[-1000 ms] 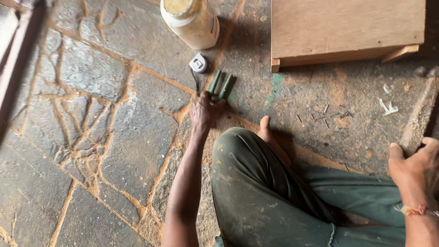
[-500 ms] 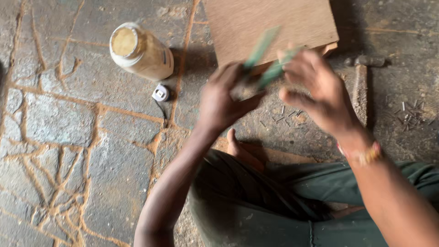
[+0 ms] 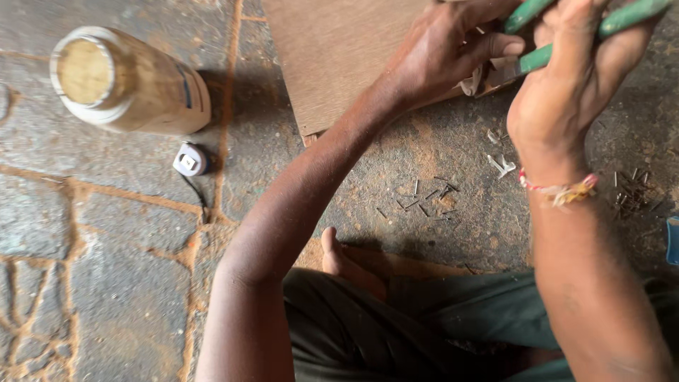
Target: The person sits on the floor and uses a hammer and pliers to drive nails into a small wooden box. They repeatedly pick up nails, position them, and hammer them in, occasionally using pliers to adjust or remove nails.
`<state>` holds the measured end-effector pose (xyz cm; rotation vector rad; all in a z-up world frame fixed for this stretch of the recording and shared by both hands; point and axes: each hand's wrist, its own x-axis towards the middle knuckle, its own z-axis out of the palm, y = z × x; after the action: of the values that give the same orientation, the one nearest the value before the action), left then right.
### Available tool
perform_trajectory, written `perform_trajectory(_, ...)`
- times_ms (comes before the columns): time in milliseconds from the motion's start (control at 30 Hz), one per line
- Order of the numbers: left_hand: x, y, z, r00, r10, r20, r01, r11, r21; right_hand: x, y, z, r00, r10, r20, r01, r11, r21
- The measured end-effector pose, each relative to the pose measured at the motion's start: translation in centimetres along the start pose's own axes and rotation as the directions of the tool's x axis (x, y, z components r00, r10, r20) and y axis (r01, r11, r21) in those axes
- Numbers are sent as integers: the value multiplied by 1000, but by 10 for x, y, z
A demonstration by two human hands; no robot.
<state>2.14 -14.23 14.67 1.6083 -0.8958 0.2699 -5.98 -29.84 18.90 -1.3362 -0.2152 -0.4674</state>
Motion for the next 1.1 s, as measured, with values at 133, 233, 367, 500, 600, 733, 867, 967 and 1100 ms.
perform_trajectory(133, -2, -24, -5, 996, 70, 58, -52, 962, -267, -11, 7, 7, 999, -33, -43, 29, 996, -84)
perform_trajectory(233, -13, -29, -8, 935, -230, 270, 353, 687, -636, -18, 7, 14, 999, -34, -34, 29, 987, -155)
perform_trajectory(367, -28, -41, -4, 944, -287, 161, 327, 768, -551, -19, 10, 24, 1000, -23, 20, 27, 969, -246)
perform_trajectory(500, -30, -51, 7, 996, -89, -24, 73, 915, -397, -22, 6, 34, 998, 18, 60, 3, 943, -334)
perform_trajectory(600, -24, -55, 4, 997, -43, -70, 17, 943, -332, -15, 7, 44, 996, 28, 89, 5, 936, -353)
perform_trajectory(733, -24, -54, 4, 913, -343, 221, 404, 842, -359, -14, 11, 47, 994, 46, 100, -6, 929, -369)
perform_trajectory(867, -21, -52, 4, 998, -49, -46, 24, 899, -436, -13, 13, 47, 991, 45, 124, 5, 927, -374)
perform_trajectory(967, -21, -52, 3, 997, -76, -7, 64, 890, -452, -9, 18, 46, 990, 45, 134, 4, 938, -348)
perform_trajectory(1100, -21, -52, 6, 972, -206, 111, 233, 891, -389, 4, 27, 41, 987, 51, 156, -4, 957, -289)
